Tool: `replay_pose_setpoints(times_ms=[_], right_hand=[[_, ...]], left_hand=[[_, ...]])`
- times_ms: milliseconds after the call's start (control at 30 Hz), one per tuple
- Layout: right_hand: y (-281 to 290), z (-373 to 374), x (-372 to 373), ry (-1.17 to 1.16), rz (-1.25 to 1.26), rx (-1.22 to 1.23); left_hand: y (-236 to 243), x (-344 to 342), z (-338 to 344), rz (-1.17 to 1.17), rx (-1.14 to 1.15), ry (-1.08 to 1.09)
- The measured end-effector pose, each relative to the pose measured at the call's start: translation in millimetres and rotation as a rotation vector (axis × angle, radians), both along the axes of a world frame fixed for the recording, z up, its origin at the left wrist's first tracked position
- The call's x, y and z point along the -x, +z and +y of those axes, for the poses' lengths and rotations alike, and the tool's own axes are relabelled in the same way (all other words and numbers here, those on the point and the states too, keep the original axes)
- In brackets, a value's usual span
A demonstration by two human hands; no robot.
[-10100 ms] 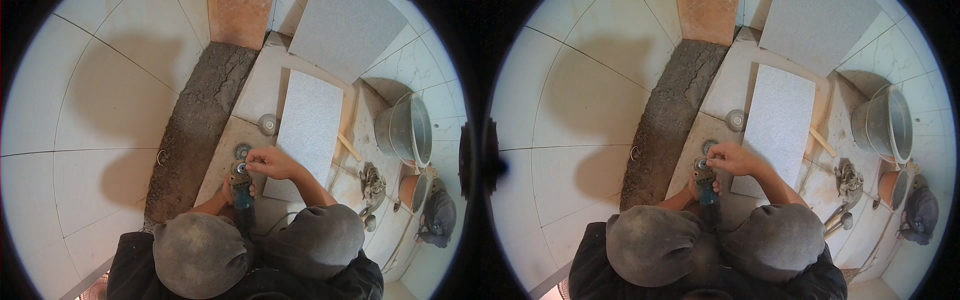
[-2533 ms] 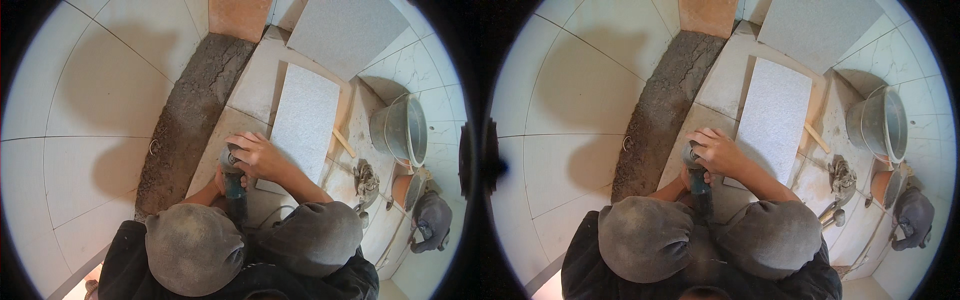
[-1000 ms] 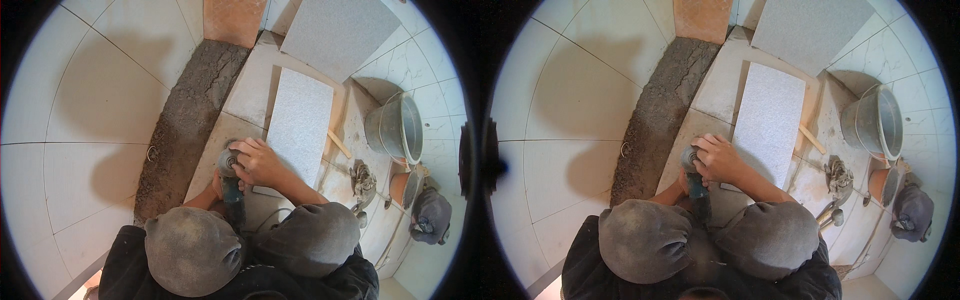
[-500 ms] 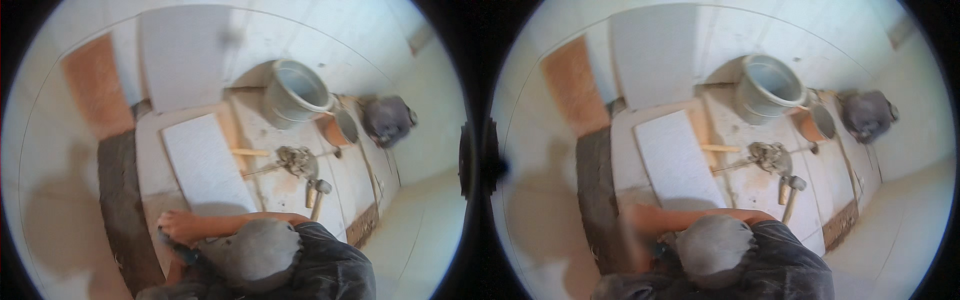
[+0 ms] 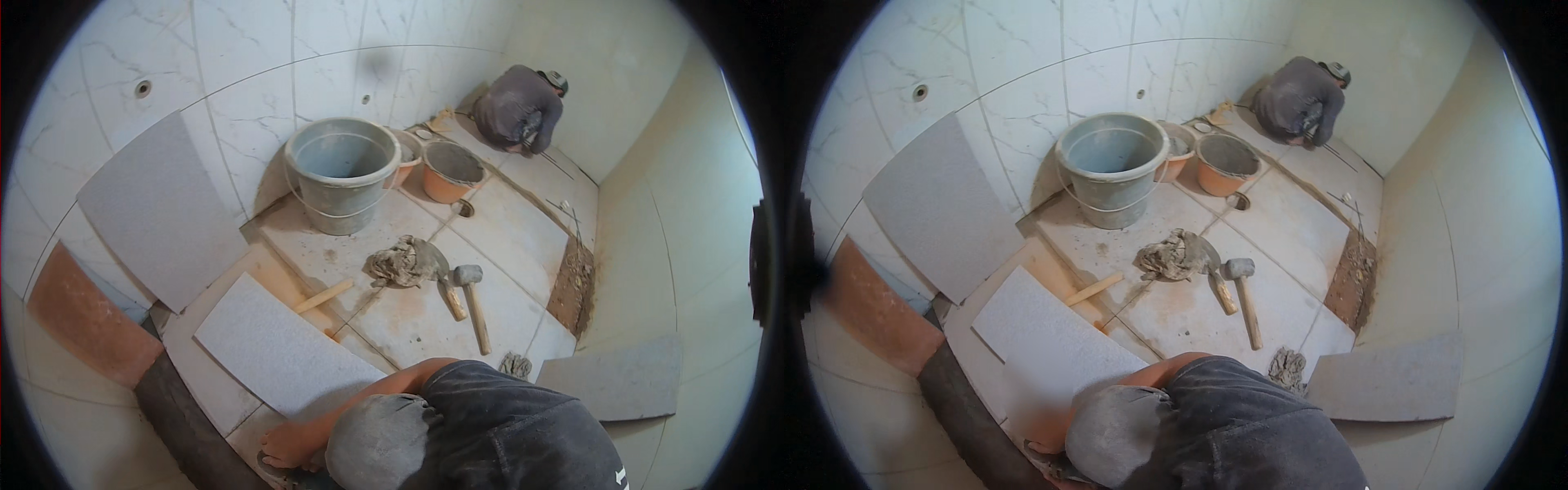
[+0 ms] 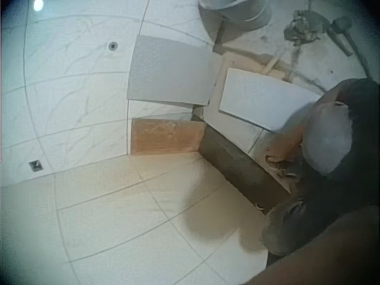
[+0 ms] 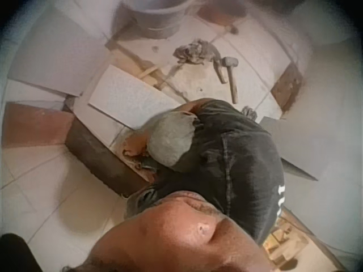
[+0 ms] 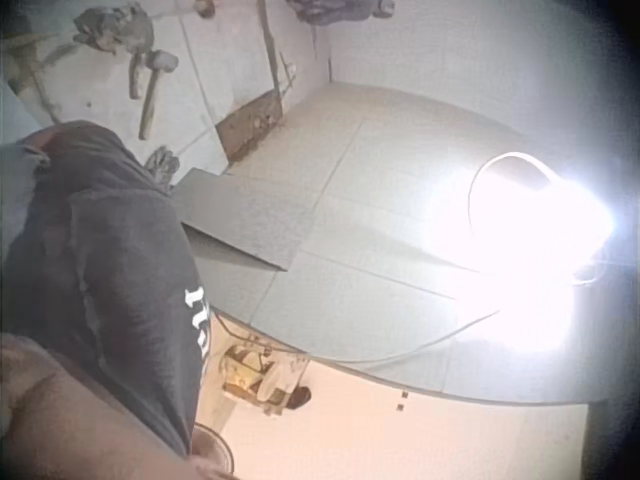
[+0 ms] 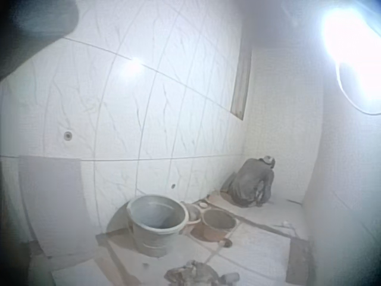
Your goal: Cutting a ceramic tile with an angle grinder and placing it onto a prepared mortar bed on the floor.
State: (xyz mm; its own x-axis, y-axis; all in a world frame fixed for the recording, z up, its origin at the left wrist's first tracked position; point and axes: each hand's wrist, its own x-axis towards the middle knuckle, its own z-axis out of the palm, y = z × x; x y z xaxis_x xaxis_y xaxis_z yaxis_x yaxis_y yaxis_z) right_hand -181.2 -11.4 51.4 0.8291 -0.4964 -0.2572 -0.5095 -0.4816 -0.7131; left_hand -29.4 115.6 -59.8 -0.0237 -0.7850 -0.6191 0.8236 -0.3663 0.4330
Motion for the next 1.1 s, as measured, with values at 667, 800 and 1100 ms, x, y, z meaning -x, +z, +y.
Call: replay_pose_setpoints(times_ms=[667,800,1100], right_hand=[[47,-22,48,-0.381,-0.755,0.235],[45,-53,38,-0.621,-1.190,0.025],[70,-71,93,-0.906,-1.251,-0.451]], left_hand=[[110,67,-55,-0.449,0.382,0.214],[172,97,-94,-0.404,0.105,0.058],[102,76,-119,-0.813,0.659,-0.429]])
